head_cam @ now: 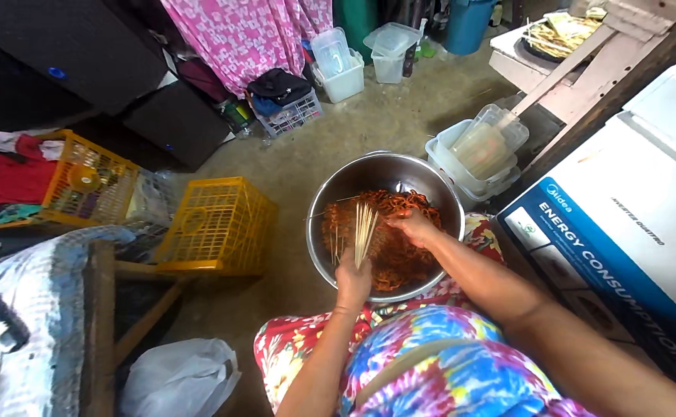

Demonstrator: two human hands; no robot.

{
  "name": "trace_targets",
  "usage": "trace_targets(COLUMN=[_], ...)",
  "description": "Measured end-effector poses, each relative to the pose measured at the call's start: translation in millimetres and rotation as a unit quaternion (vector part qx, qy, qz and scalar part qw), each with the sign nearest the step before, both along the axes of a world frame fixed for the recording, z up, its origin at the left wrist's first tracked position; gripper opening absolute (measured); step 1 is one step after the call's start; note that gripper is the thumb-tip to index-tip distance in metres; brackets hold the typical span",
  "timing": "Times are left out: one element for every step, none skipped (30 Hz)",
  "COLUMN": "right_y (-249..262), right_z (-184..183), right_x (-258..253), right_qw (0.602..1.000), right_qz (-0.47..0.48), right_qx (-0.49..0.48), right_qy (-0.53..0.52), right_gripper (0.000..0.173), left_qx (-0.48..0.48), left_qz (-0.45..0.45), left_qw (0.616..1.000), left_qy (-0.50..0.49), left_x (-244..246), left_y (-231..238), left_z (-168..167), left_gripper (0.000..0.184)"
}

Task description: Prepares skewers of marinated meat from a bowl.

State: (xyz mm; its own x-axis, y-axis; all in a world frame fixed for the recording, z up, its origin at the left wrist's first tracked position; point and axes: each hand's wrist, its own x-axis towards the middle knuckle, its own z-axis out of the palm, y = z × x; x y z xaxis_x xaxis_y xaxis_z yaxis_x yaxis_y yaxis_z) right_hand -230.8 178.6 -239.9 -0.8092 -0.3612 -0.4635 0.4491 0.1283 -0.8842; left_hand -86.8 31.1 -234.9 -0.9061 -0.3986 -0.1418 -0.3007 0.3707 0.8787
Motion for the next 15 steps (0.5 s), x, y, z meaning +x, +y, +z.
trace_targets(right_y=[2,5,7,9,12,13,14,14,14,14,14,13,12,10,8], right_z=[0,1,0,-1,-2,-2,-2,-2,-2,-3,-5,-7,-8,-9,-11], right_x=[-2,-4,-7,-9,-11,-13,-14,-14,-15,-16,-16,-17,-16,-16,-17], right_qw=[1.0,0.999,0.998,0.996,0.993,0.99,0.988,0.988,0.989,0.991,0.992,0.992,0.991,0.986,0.977], right_qz=[-0.006,-0.024,-0.053,-0.087,-0.115,-0.137,-0.146,-0.144,-0.135,-0.118,-0.095,-0.063,-0.03,0.006,0.044], right_qx=[0.017,0.026,0.029,0.029,0.03,0.032,0.037,0.043,0.054,0.068,0.083,0.106,0.129,0.158,0.19], right_qy=[0.021,0.027,0.022,0.013,-0.001,-0.013,-0.019,-0.019,-0.016,-0.009,0.002,0.017,0.037,0.06,0.09], right_gripper=[0.025,0.027,0.028,0.029,0.03,0.03,0.031,0.031,0.03,0.029,0.028,0.027,0.026,0.025,0.024], left_qx=[-0.01,-0.024,-0.04,-0.056,-0.072,-0.093,-0.115,-0.133,-0.151,-0.167,-0.18,-0.189,-0.194,-0.193,-0.187], left_qz=[0.011,0.02,0.029,0.037,0.044,0.05,0.054,0.059,0.066,0.075,0.083,0.091,0.095,0.097,0.097], left_qw=[1.0,0.999,0.997,0.996,0.994,0.992,0.989,0.984,0.98,0.975,0.972,0.969,0.969,0.97,0.973], left_qy=[-0.021,-0.04,-0.056,-0.062,-0.062,-0.064,-0.078,-0.099,-0.116,-0.126,-0.129,-0.129,-0.122,-0.11,-0.095], left_x=[-4,-8,-12,-17,-21,-26,-30,-32,-32,-31,-29,-25,-21,-17,-13], left_y=[-2,-5,-9,-13,-18,-24,-29,-32,-34,-34,-33,-31,-28,-25,-21], left_z=[4,9,15,20,24,27,32,38,42,44,46,48,49,49,48], left_gripper=[0.029,0.03,0.032,0.034,0.035,0.036,0.038,0.041,0.041,0.04,0.039,0.038,0.036,0.035,0.035])
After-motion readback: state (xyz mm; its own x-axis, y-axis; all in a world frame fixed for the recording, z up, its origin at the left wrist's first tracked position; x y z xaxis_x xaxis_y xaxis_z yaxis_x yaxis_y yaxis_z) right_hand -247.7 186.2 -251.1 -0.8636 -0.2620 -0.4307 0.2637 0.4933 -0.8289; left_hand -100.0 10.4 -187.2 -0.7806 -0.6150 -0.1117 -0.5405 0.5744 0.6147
